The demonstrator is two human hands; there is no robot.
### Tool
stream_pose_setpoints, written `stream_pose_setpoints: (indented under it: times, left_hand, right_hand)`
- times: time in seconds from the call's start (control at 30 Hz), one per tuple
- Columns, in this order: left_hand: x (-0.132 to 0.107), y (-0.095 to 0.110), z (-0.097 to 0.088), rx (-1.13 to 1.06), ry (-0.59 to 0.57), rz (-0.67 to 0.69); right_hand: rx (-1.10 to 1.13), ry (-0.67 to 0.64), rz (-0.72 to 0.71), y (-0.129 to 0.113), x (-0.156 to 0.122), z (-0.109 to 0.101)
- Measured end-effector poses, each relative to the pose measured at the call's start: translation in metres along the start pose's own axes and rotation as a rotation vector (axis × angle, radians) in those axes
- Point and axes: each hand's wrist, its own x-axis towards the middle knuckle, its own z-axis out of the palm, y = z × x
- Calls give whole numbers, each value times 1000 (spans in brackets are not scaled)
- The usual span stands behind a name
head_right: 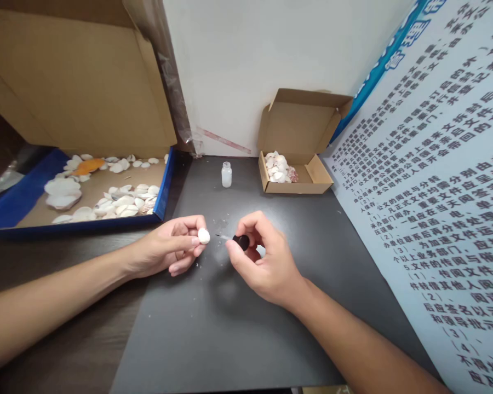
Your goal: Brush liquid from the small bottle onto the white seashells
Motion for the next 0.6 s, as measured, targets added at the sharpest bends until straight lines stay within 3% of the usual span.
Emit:
stream_pose_setpoints:
  times: [0.6]
  left_hand:
    - [0, 0, 0, 4, 6, -6]
  right_hand:
    - [-6, 9, 65, -1, 0, 0]
